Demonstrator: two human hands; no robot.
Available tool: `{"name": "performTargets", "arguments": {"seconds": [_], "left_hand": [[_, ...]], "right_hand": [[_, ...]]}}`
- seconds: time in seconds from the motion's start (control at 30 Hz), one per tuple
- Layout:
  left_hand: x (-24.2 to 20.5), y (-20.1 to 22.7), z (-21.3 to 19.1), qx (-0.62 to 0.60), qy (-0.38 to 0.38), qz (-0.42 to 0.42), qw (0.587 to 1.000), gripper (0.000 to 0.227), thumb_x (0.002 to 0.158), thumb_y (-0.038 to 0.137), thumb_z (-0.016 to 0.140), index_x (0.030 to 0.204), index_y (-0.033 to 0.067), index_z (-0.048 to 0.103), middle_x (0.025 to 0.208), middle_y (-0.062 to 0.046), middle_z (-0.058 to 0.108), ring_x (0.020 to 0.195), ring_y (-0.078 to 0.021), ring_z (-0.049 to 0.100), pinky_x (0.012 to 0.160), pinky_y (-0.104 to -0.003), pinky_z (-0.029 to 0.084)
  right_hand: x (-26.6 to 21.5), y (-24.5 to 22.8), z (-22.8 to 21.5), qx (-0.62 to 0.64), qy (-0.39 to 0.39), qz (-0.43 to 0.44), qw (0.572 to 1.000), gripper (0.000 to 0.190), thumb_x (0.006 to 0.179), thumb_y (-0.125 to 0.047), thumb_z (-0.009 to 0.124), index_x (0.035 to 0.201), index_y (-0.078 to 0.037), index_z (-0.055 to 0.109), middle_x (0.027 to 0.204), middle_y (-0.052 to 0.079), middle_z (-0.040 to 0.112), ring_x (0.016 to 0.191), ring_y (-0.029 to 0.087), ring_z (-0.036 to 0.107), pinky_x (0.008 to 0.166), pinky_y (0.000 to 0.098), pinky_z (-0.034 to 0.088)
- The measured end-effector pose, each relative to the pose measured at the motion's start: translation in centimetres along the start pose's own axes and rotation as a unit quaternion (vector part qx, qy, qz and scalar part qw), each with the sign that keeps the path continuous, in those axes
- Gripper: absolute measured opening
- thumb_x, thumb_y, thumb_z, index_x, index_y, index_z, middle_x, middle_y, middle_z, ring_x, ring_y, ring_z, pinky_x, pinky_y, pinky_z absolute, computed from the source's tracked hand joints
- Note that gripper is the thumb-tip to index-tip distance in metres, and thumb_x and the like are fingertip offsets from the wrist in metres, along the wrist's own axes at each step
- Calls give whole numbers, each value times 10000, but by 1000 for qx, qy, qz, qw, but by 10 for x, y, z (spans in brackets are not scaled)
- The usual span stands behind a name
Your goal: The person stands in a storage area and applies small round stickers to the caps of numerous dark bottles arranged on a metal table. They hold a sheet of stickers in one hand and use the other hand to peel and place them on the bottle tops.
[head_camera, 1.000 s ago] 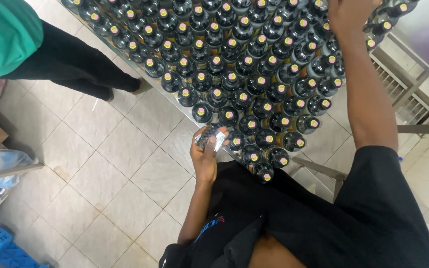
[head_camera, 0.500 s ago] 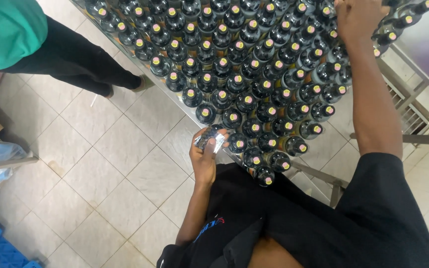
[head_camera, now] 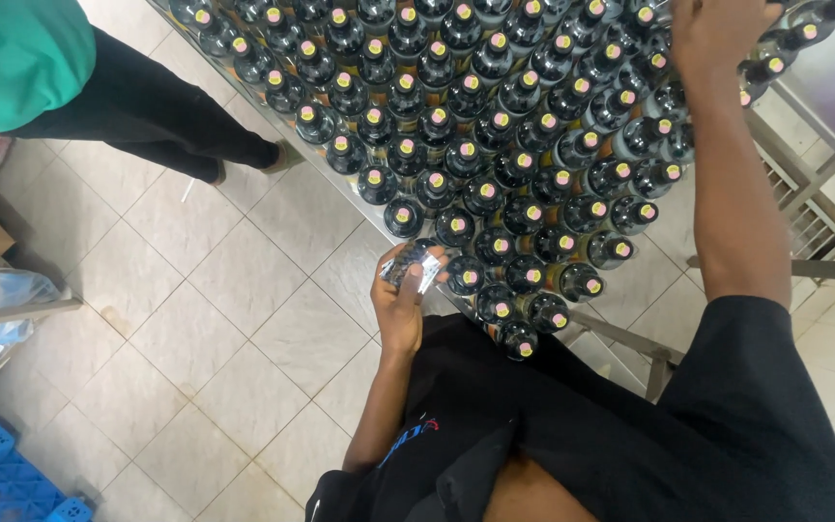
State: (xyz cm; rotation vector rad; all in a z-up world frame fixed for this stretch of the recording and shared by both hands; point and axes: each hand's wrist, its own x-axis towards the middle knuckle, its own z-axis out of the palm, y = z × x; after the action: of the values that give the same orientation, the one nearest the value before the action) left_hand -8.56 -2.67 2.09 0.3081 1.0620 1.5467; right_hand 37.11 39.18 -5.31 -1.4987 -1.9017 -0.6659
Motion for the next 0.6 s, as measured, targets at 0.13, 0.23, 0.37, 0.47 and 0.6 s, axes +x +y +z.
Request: {"name": "performTargets", "arguments": {"seconds": [0.13,0.23,0.37,0.47,0.6], "left_hand": [[0,-3,0,-6,-16,-6,1000,510,969,241,800,1363,18,565,1232,-346,769,1110,-448,790,922,-464,685],[1,-4,0,-12,-11,-9,1000,514,964,228,804,1368,14,568,1224,-336,774,1105,-440,792,912,-467,688],[1,-2,0,-11,-11,-3,1000,523,960,237,811,1363,8,567,1230,-342,770,1098,-448,793,908,-457,689],[1,-2,0,-6,-13,-6,1000,508,969,248,800,1357,16,569,1232,-348,769,1100,-450,795,911,-449,690],[2,-4,-1,-6,-22,-8,1000,512,974,256,795,1366,19,566,1237,-341,770,1115,-440,790,917,-457,691]], "right_hand": [[-15,17,30,-27,-58,40,997,644,1286,-557,617,756,-252,416,709,-98,459,697,136,458,682,421,299],[-17,10,29,-13,-90,33,995,631,1259,-513,626,731,-246,405,693,-88,418,735,154,405,721,410,250],[-12,-8,19,-27,-30,-41,998,885,1333,-912,370,759,-314,683,794,-115,622,878,178,618,716,421,351],[-10,-14,10,-4,-108,1,994,447,1137,-559,903,841,-248,778,897,-115,780,1012,288,685,775,622,444],[-6,-18,4,27,-168,4,985,404,1125,-527,1016,935,-218,838,920,-124,837,976,225,766,813,605,392]]}}
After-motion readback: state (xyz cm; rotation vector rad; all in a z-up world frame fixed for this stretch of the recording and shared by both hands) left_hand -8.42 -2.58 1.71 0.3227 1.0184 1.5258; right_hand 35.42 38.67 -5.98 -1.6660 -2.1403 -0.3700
